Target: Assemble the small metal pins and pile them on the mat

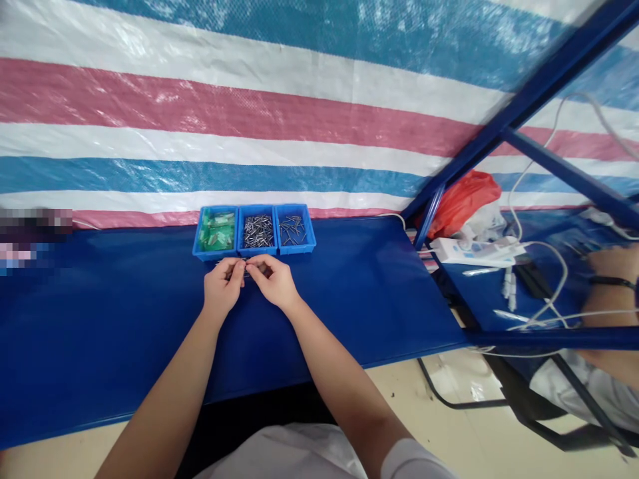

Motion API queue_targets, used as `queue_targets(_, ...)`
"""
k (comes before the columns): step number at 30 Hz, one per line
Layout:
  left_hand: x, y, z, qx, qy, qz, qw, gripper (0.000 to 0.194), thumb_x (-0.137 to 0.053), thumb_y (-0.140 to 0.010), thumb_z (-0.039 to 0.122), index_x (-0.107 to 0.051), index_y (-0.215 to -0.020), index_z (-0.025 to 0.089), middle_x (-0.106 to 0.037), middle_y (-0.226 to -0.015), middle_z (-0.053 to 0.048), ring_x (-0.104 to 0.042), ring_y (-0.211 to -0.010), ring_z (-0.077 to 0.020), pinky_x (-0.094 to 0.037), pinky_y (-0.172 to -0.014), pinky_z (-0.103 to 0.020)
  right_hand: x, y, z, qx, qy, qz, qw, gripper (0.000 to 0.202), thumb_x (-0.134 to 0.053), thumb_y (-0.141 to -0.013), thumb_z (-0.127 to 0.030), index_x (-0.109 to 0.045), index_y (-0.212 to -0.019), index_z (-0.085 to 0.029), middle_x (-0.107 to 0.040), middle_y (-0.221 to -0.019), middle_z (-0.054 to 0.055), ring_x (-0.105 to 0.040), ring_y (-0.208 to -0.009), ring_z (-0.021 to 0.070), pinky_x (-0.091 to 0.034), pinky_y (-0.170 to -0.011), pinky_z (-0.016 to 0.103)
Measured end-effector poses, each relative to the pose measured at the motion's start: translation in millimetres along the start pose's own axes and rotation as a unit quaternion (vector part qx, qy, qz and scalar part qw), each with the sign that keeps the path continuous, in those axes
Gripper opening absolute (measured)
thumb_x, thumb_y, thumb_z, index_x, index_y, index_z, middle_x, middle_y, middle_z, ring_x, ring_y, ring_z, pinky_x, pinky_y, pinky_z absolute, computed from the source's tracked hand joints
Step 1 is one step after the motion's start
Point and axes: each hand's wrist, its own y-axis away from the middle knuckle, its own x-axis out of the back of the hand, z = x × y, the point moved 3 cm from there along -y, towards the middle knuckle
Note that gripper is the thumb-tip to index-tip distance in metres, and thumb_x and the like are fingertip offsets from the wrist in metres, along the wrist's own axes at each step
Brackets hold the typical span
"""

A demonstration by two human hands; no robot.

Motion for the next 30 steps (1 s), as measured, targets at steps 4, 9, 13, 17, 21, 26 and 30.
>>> queue_targets(4,-0.5,-0.5,-0.5,0.014,0.017,0.002,1.0,0.026,-0.056,-0.096,0.042,-0.069,-0.091,0.019,-0.064,-0.061,0.002,-0.061,-0.053,-0.0106,-0.048,-0.058,-0.022,0.5,0.3,-2.7,0.013,0.024,0.007,1.0,0.021,-0.071,-0.086,-0.04,-0.074,-0.097,-0.022,-0.076,-0.094,0.006,-0.067,-0.073,0.0168,-0.056,-0.068,0.03)
queue_targets(9,-1.7,-0.9,-1.9,0.019,0.017,-0.002,1.0,0.026,-0.058,-0.095,0.042,-0.07,-0.092,0.02,-0.064,-0.061,0.002,-0.061,-0.055,-0.0107,-0.048,-0.059,-0.022,3.6,-0.5,-4.8,-0.003,0.039,0.028,0.999,0.021,-0.07,-0.087,-0.042,-0.074,-0.093,-0.022,-0.075,-0.087,0.005,-0.066,-0.069,0.0172,-0.056,-0.067,0.031)
queue_targets(13,-1.9,-0.7,-2.2,0.017,0.02,-0.003,1.0,0.026,-0.059,-0.095,0.043,-0.07,-0.092,0.02,-0.066,-0.065,0.001,-0.062,-0.058,-0.011,-0.049,-0.061,-0.023,3.6,0.0,-4.3,-0.007,0.021,0.013,1.0,0.024,-0.068,-0.089,-0.045,-0.073,-0.092,-0.022,-0.073,-0.082,0.003,-0.067,-0.07,0.0178,-0.056,-0.068,0.031)
queue_targets(17,-1.7,-0.2,-2.4,0.013,0.021,-0.003,1.0,0.026,-0.059,-0.094,0.043,-0.07,-0.093,0.02,-0.067,-0.065,0.001,-0.063,-0.058,-0.0113,-0.049,-0.061,-0.023,3.6,0.2,-2.9,-0.006,0.031,0.001,0.999,0.027,-0.065,-0.091,-0.048,-0.072,-0.085,-0.022,-0.072,-0.077,0.003,-0.067,-0.07,0.0178,-0.056,-0.069,0.03)
queue_targets(21,-1.5,0.1,-3.5,0.011,0.025,0.0,1.0,0.027,-0.059,-0.094,0.044,-0.07,-0.092,0.02,-0.067,-0.065,0.001,-0.063,-0.057,-0.0114,-0.05,-0.059,-0.023,4.4,-0.5,-3.3,0.001,0.04,-0.006,0.999,0.035,-0.061,-0.093,-0.051,-0.071,-0.077,-0.022,-0.07,-0.07,0.002,-0.067,-0.066,0.0173,-0.054,-0.068,0.029)
queue_targets(26,-2.9,0.0,-5.4,0.005,0.028,-0.013,1.0,0.027,-0.061,-0.093,0.045,-0.071,-0.096,0.02,-0.068,-0.069,-0.001,-0.064,-0.06,-0.0122,-0.05,-0.059,-0.023,6.8,-1.9,-2.3,-0.014,0.043,0.01,0.999,0.05,-0.055,-0.094,-0.062,-0.064,-0.065,-0.022,-0.064,-0.059,0.0,-0.062,-0.056,0.0149,-0.051,-0.06,0.027)
queue_targets(30,-3.5,-0.1,-5.2,0.003,0.035,-0.021,0.999,0.027,-0.061,-0.093,0.045,-0.072,-0.097,0.02,-0.069,-0.07,-0.001,-0.064,-0.061,-0.0124,-0.05,-0.059,-0.023,7.3,-2.6,-0.8,-0.021,0.051,0.009,0.998,0.056,-0.051,-0.094,-0.067,-0.063,-0.063,-0.022,-0.062,-0.056,0.0,-0.06,-0.054,0.0143,-0.051,-0.059,0.027)
